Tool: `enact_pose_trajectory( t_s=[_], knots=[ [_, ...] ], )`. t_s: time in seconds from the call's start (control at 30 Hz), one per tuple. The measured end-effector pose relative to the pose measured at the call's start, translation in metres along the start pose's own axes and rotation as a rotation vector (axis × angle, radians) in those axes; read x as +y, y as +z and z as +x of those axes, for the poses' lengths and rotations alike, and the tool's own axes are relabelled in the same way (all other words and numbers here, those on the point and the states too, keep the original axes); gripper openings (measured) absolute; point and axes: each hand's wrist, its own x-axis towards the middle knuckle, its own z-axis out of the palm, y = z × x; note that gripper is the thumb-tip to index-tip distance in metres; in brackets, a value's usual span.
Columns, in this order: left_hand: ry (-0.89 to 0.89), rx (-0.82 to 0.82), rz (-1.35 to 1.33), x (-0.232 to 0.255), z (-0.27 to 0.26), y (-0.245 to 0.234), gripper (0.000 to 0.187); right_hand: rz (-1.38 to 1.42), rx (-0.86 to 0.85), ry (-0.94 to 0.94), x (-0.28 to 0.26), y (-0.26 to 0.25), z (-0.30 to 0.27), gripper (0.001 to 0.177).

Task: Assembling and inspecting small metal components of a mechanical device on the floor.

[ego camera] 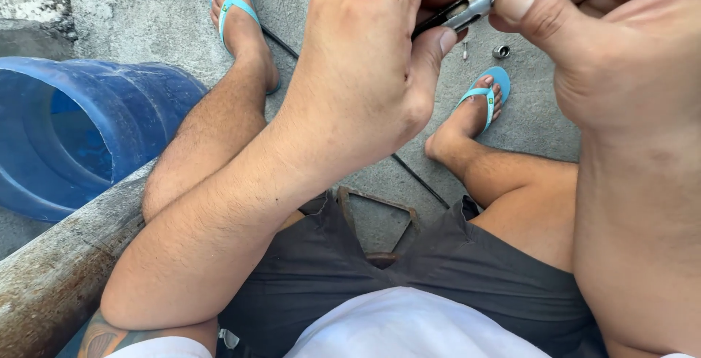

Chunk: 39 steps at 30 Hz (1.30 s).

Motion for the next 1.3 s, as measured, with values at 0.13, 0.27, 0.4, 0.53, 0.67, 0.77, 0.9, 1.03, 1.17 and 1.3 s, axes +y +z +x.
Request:
enact_pose_trajectory(
  t_s=[0.13, 0.27, 0.4, 0.53, 0.67, 0.77, 0.9, 1.03, 1.17, 1.3],
  knots=[
    [0.021, 0.014, 0.028, -0.003, -0.004, 0.0, 0.03, -0.022, -0.075, -0.072, 0.003, -0.002, -0.001, 0.014],
    [0.021, 0.003, 0.025, -0.005, -0.003, 0.0, 0.035, -0.044, 0.002, 0.01, -0.01, 0.012, 0.008, 0.012],
    [0.04, 0.008, -0.017, -0.011, -0.006, 0.001, 0.036, -0.033, 0.028, 0.032, -0.01, 0.016, 0.011, 0.014],
    [-0.024, -0.01, -0.053, -0.006, -0.001, -0.004, 0.034, -0.072, 0.034, 0.018, -0.016, 0.025, 0.014, 0.012],
    [0.007, -0.017, 0.072, -0.006, 0.002, -0.005, 0.028, -0.129, 0.014, -0.028, -0.008, 0.021, 0.005, 0.009],
    [0.064, 0.016, 0.107, -0.009, 0.003, -0.002, 0.03, -0.141, -0.057, -0.108, 0.003, 0.014, -0.003, 0.008],
    [-0.02, -0.011, 0.056, -0.008, 0.006, -0.002, 0.03, -0.177, -0.097, -0.133, 0.003, 0.014, -0.006, 0.011],
    [-0.014, -0.043, 0.037, -0.017, 0.005, -0.003, 0.027, -0.274, -0.075, -0.124, -0.005, 0.015, -0.004, 0.011],
    [0.049, -0.083, -0.106, -0.022, 0.002, -0.006, 0.019, -0.171, -0.118, -0.103, 0.0, -0.002, -0.003, 0.01],
    [-0.09, -0.185, -0.185, -0.013, 0.008, -0.013, 0.019, -0.053, -0.116, -0.053, -0.015, 0.004, 0.006, 0.009]
  ],
)
